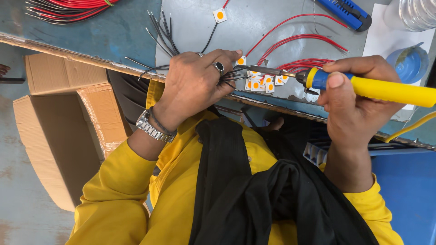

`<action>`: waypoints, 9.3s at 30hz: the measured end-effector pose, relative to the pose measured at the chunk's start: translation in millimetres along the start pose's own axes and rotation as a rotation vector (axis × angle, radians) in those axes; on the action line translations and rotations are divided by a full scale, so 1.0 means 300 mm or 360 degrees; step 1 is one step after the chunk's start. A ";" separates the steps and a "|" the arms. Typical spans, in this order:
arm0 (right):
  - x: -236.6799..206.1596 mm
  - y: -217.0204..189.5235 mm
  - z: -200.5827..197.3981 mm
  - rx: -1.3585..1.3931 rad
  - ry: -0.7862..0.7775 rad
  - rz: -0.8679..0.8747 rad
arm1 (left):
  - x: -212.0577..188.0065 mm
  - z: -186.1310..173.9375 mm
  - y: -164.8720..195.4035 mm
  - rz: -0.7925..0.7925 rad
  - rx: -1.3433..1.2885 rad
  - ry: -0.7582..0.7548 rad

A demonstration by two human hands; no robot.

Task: The person solders red and black wires to small LED modules on a workbench using a soldering iron, touching the iron to each module's contact point one at a time. They periodically dip wire ends into a small container, strip and position wires, and place finished wired modules aside on the bench.

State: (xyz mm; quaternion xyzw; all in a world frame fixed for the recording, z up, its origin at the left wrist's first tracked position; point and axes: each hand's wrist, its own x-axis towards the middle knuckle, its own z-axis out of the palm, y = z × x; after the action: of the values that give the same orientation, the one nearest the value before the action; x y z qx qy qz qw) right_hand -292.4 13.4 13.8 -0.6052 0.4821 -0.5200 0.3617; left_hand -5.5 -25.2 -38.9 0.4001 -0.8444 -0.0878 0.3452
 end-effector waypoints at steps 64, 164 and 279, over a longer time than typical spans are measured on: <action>-0.062 -0.011 -0.071 -0.0093 0.0393 -0.0214 | -0.020 -0.059 -0.016 -0.0024 0.0060 0.0037; 0.021 0.024 0.295 -0.0552 -0.0502 -0.0554 | -0.015 -0.104 -0.008 -0.0405 -0.0812 0.0257; 0.098 -0.169 0.037 -0.0561 -0.0359 -0.0465 | 0.049 -0.051 0.102 -0.0198 -0.0086 0.0016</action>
State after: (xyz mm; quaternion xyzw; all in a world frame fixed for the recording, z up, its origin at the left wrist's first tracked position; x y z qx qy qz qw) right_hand -271.4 -1.6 67.5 -0.7762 0.4295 -0.4040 0.2232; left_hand -20.8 -13.7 -7.1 0.4428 -0.8135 -0.1298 0.3539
